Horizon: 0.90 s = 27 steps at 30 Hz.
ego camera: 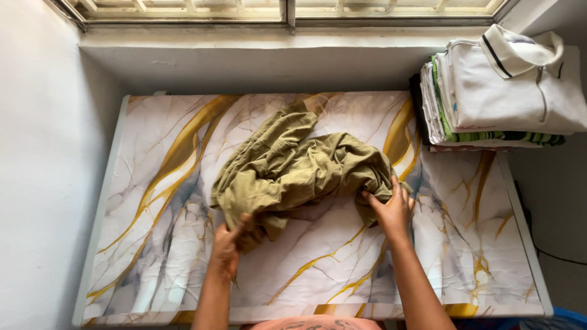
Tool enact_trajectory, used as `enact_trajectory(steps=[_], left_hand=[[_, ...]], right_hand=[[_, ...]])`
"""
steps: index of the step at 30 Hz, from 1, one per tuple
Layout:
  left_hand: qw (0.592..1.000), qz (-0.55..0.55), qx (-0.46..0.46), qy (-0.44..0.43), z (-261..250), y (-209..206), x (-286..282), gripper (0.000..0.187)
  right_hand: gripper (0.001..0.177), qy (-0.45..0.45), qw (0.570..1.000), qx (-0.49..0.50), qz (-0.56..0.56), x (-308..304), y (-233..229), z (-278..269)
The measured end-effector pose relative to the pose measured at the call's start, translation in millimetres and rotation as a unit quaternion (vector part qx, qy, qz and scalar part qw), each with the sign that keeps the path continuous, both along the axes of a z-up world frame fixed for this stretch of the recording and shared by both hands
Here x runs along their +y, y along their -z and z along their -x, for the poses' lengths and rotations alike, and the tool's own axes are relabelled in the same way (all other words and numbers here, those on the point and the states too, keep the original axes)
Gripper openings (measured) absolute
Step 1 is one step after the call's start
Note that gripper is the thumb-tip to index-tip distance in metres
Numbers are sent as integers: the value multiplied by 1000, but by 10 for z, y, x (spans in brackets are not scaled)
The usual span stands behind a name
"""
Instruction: Folding a green t-shirt on a marble-patterned surface.
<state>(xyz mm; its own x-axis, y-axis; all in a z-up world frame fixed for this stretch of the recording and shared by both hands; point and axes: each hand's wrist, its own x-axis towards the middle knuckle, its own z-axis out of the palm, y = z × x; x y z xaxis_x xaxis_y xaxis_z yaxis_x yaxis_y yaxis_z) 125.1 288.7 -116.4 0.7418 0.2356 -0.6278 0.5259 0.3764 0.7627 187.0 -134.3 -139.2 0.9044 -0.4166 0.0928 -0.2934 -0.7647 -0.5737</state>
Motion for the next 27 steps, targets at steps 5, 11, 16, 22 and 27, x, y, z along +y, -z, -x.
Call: enact_trajectory(steps=[5, 11, 16, 22, 27], left_hand=[[974, -44, -151, 163, -62, -303, -438, 73], [965, -116, -219, 82, -289, 639, -179, 47], [982, 73, -173, -21, -349, -78, 153, 36], [995, -34, -90, 23, -386, -698, 354, 61], [968, -208, -16, 142, -265, -342, 548, 86]], right_hand=[[88, -15, 998, 51, 24, 127, 219, 2], [43, -38, 909, -3, -415, 4, 142, 9], [33, 112, 668, -24, -736, -438, -113, -25], [30, 137, 892, -180, -392, -867, 170, 126], [22, 152, 988, -27, -27, -658, -353, 363]])
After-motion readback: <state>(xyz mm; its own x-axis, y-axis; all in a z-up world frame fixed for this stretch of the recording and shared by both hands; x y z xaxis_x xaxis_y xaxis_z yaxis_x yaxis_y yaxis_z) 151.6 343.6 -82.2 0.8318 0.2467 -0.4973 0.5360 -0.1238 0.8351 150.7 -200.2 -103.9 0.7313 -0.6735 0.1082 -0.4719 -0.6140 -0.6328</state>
